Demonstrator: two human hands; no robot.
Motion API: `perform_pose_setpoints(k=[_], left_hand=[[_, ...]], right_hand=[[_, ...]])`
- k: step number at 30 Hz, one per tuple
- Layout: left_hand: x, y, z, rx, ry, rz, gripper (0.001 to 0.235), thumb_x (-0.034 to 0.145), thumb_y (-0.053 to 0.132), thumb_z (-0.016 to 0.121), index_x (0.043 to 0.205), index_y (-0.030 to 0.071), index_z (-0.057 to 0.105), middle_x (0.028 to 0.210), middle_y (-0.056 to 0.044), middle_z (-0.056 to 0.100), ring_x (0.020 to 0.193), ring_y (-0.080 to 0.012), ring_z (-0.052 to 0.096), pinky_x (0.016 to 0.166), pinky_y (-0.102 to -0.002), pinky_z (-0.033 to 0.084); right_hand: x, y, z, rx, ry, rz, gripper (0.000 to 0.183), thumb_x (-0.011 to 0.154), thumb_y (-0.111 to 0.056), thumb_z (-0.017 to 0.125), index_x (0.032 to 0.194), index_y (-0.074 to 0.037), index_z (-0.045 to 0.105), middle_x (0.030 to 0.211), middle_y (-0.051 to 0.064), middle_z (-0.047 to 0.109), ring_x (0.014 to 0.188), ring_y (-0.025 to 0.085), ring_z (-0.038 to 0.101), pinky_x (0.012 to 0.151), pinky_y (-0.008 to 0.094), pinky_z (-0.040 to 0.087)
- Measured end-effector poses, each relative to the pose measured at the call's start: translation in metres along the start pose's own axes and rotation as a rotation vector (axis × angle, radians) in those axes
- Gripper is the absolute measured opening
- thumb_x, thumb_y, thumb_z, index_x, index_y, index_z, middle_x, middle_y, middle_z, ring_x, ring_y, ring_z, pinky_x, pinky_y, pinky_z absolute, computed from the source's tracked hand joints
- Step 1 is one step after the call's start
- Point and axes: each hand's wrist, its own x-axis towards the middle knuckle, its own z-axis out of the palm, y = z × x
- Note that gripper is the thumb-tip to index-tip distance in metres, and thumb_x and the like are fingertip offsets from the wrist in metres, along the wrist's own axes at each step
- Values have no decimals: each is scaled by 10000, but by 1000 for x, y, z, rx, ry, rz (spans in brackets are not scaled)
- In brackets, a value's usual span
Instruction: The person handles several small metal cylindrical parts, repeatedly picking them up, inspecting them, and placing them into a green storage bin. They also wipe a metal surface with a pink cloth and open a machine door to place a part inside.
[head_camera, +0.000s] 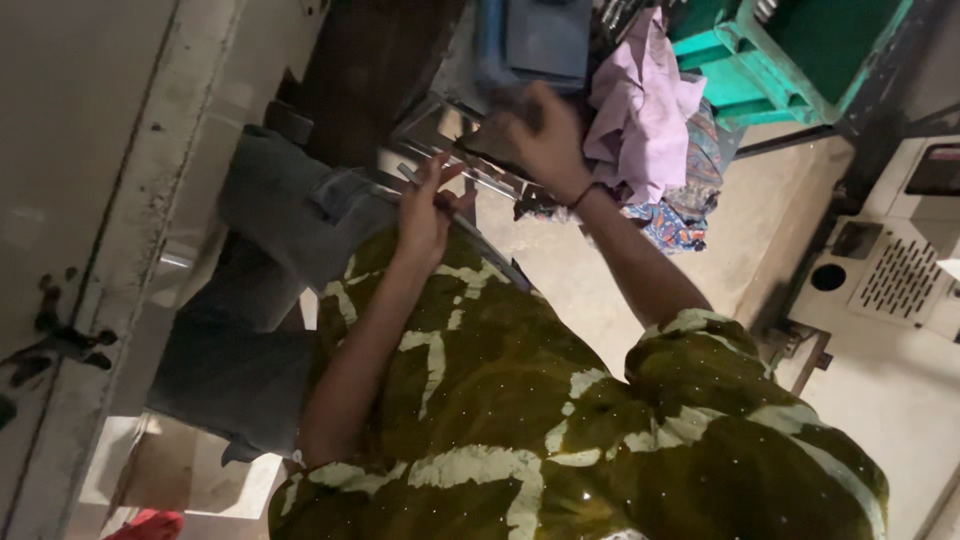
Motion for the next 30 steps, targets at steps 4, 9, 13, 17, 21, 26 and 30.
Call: perform_pose_setpoints(k=[4,9,13,17,21,26,30], left_hand=[[7,-1,-1,-105,33,-20,278,1038,117,489,1295,21,535,1078,-187,690,761,-207,656,912,-419,654],[10,-7,-2,-100,42,-9,303,1083,126,426,1346,15,525,1089,-183,705,983,-262,719,975,-420,626],[3,4,3,-56,6,-5,372,1108,263,325,1427,115,446,1031,-158,743,821,-237,724,827,-428,646],[-8,13,10,-38,13,4,409,1117,338,283,1486,187,373,984,-161,755,673,-236,720,730,-431,663],[-12,20,18,-13,1,-2,433,1095,355,288,1486,194,380,968,-164,752,680,-238,745,722,-408,667],[-6,12,9,-31,22,-34,404,1091,359,345,1411,122,410,970,-170,758,695,-241,732,758,-395,661],[4,-2,1,-81,-111,58,317,1135,241,493,1319,-13,537,1039,-187,721,832,-256,721,831,-420,647]], right_hand=[[48,13,-37,-173,185,108,279,1072,-297,746,1012,-36,667,846,161,696,779,312,699,728,387,533],[100,26,-48,-465,162,-36,387,862,-188,766,1233,-114,687,910,196,735,873,413,706,749,501,543],[112,26,-46,-480,117,-49,432,857,-166,771,1281,-170,687,992,178,745,918,418,688,785,544,534],[102,22,-51,-505,38,-98,411,884,-224,825,1257,-133,679,1017,172,751,928,414,691,781,524,537],[76,4,-55,-406,-40,-101,364,901,-241,833,1220,-142,686,1036,140,767,948,364,730,803,471,569],[45,-21,-52,-451,-90,-48,476,845,-262,846,1250,-100,656,871,158,739,800,385,720,681,490,550],[37,-25,-45,-573,-75,-20,395,879,-278,827,1192,-103,660,810,152,721,765,389,711,636,512,526]])
